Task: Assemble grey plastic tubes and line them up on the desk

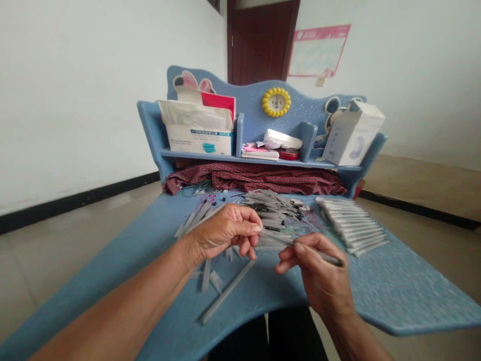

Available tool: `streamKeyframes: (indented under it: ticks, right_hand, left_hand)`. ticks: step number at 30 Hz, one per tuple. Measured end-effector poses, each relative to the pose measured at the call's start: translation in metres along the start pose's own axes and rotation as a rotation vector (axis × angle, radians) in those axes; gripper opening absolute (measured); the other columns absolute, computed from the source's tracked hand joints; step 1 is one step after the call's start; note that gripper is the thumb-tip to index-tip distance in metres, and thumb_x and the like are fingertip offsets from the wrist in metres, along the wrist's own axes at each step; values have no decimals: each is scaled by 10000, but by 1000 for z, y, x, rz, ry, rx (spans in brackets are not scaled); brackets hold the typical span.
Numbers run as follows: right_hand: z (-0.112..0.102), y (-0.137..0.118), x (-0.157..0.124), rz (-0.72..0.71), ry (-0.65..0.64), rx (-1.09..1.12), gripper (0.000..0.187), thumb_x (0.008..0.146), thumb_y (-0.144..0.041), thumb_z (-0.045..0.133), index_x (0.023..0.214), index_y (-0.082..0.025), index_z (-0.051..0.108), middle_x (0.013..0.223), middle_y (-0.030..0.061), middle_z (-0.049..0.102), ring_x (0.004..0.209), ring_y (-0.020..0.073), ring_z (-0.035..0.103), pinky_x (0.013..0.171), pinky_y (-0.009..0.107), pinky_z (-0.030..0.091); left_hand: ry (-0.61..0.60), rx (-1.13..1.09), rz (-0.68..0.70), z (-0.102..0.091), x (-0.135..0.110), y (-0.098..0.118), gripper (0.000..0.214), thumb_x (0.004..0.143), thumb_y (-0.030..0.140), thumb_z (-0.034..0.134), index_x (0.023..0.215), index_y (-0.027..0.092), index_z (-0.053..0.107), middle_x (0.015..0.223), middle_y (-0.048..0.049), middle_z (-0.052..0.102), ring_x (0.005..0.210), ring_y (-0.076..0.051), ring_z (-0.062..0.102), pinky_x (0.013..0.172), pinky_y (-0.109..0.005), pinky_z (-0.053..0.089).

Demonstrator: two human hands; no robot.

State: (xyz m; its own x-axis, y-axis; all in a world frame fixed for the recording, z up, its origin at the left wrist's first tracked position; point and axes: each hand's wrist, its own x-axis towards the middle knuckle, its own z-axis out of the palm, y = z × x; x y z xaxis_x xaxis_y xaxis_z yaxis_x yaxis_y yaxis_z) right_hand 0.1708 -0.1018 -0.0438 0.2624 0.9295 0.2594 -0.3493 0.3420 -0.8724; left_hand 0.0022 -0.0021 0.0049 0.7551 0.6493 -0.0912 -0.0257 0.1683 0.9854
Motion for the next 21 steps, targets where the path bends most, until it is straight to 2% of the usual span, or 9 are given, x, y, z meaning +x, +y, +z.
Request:
streamKeyframes:
  ticks: [5,8,9,11,13,15,18,21]
  right_hand:
    - [-6,2,10,34,-112,85,183,734,-281,684,821,-161,575,704,60,713,506,185,653,574,318,487]
    - [-21,-2,19,-12,-95,-25,236,751,-335,654,906,-174,578,666,33,697,520,171,641,627,332,487]
    - [-25,-5,21,-60,-57,-132,220,762,-339,640,903,-179,584,647,23,685,543,171,641,636,330,485]
    - [-32,-12,25,-245,-5,-458,148,778,-314,625,857,-190,610,660,25,668,619,175,636,647,322,475]
    - [-33,-19,27,-493,-70,-841,86,802,-268,600,825,-196,640,744,53,670,705,182,622,676,321,459]
    - [-30,-22,28,-685,-209,-1144,128,846,-233,535,846,-197,658,775,72,665,719,183,598,685,324,439]
    - [-25,-21,28,-781,-358,-1398,191,871,-165,462,863,-187,652,687,62,632,633,173,549,643,318,404]
    - [-32,-22,31,-798,-434,-1487,187,858,-138,452,840,-183,633,649,45,600,590,162,510,618,305,379]
  left_hand:
    - [113,84,37,-3,-1,6,188,688,262,700,724,122,580,526,5,621,412,-100,593,364,-132,405]
    - [190,152,35,-7,-1,10,166,700,261,685,734,136,580,534,5,623,440,-116,606,336,-125,350]
    - [216,169,41,-8,0,11,165,699,263,683,730,139,579,532,8,622,434,-113,600,335,-128,343]
    - [241,200,31,-7,1,12,161,706,268,675,724,142,576,537,10,626,420,-100,583,347,-132,345]
    - [237,226,14,-4,2,11,170,714,281,669,710,141,573,543,9,630,400,-85,562,360,-137,349]
    - [218,241,0,0,2,10,192,717,308,667,704,140,573,553,6,634,392,-82,552,370,-146,356]
    - [190,253,-20,6,3,8,235,707,357,673,713,142,577,576,-3,642,395,-95,552,378,-171,372]
    - [164,264,-46,9,4,6,258,716,388,660,726,142,584,606,-14,653,396,-94,545,416,-193,406]
